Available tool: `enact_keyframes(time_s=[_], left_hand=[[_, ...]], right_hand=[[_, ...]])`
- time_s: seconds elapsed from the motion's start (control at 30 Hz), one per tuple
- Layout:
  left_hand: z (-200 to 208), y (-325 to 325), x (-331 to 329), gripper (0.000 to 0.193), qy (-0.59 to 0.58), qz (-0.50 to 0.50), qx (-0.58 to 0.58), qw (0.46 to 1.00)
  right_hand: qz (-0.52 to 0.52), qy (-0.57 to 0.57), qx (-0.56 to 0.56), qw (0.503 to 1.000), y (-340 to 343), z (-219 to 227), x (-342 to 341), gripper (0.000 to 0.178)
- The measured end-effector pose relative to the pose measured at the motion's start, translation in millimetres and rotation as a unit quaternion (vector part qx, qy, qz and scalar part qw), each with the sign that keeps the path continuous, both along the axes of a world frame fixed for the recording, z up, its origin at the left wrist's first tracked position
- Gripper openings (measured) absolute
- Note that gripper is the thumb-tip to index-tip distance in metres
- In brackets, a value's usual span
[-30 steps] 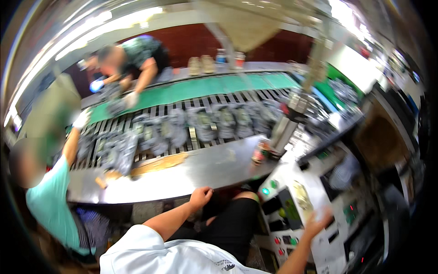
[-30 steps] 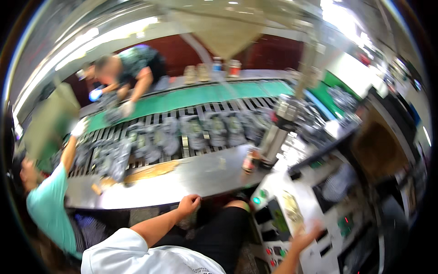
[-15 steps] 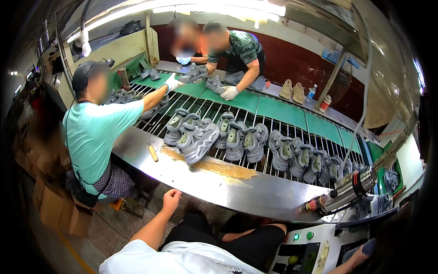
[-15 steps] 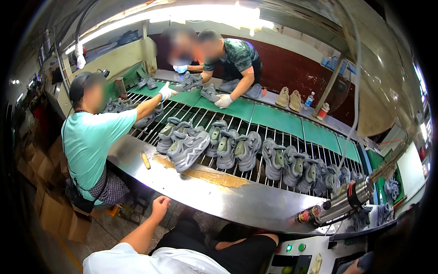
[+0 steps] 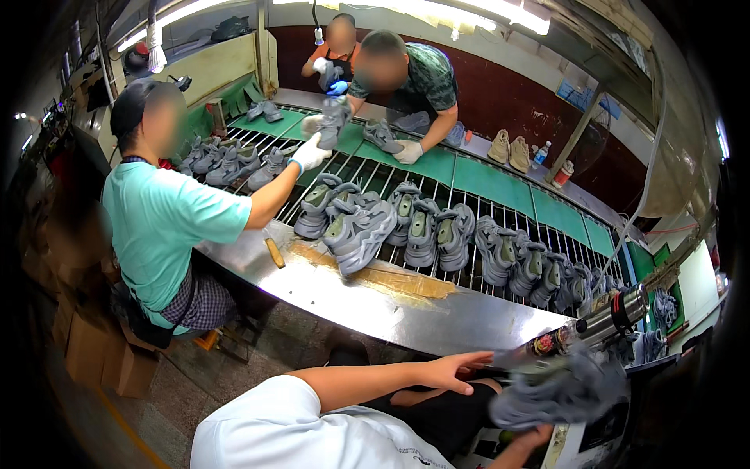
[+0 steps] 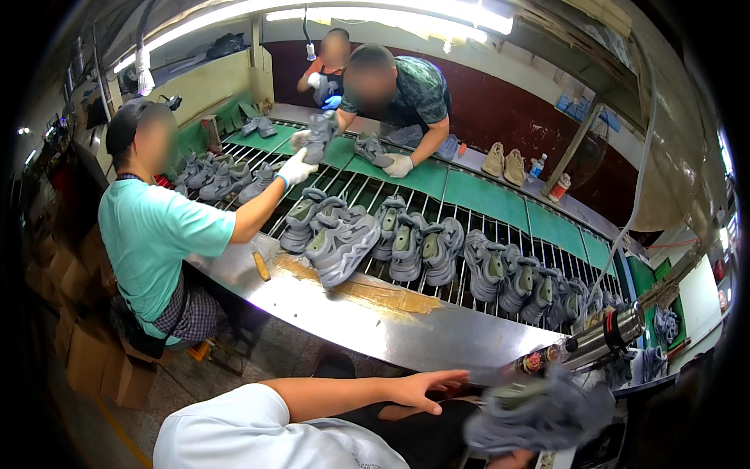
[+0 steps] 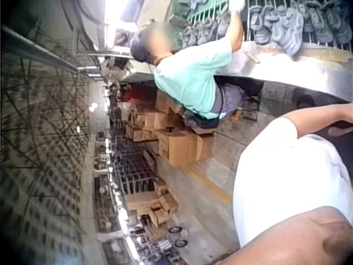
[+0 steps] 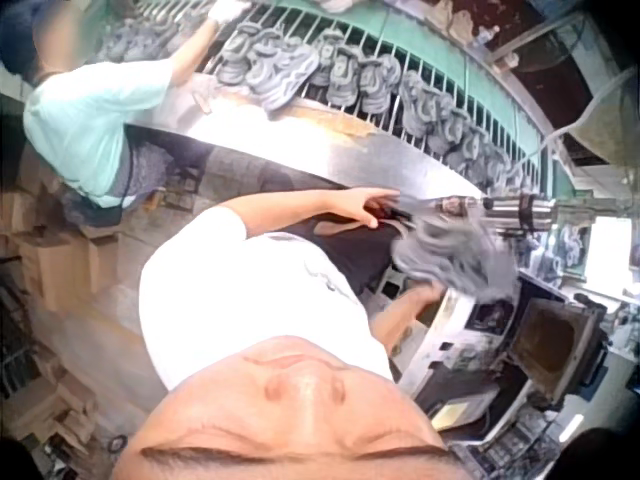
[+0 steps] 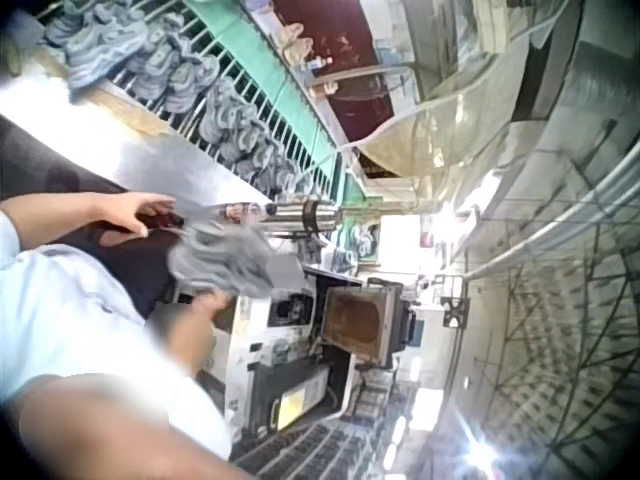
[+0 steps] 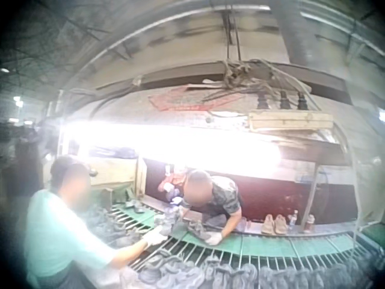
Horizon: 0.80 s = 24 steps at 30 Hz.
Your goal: The person picks up shoes from a conveyor belt, places them into an industrial machine for processing, operates the machine with a button, and removes the shoes.
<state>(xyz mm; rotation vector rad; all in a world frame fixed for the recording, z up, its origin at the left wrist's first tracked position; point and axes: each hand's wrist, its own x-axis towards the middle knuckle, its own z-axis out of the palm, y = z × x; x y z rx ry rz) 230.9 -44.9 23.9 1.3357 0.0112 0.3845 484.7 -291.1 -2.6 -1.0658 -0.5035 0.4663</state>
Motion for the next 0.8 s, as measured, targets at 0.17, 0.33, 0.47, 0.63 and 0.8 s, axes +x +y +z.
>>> enact_keyframes(time_s=[0.17,0.33,0.47,0.63,0.8], left_hand=[[24,36,-84,0.095,-0.079,0.173,-0.256,0.948],[-6,42,-240,0.085,-0.067,0.460,-0.270,0.843],[-13,13,-302,0.075,-0.072,0.618,-0.292,0.727],[-18,30,-319,0.070,-0.064,0.682,-0.267,0.678],[-39,74,-310,0.071,-0.058,0.680,-0.242,0.689]], right_hand=[[0.333,0.067,-0.045,0.940,159,23,-129,0.083],[0.486,0.206,-0.072,0.846,324,-10,-192,0.076],[0.428,0.258,-0.174,0.849,465,-77,-233,0.066],[0.469,0.398,-0.175,0.769,538,-74,-257,0.044],[0.423,0.406,-0.177,0.791,537,-82,-264,0.053]])
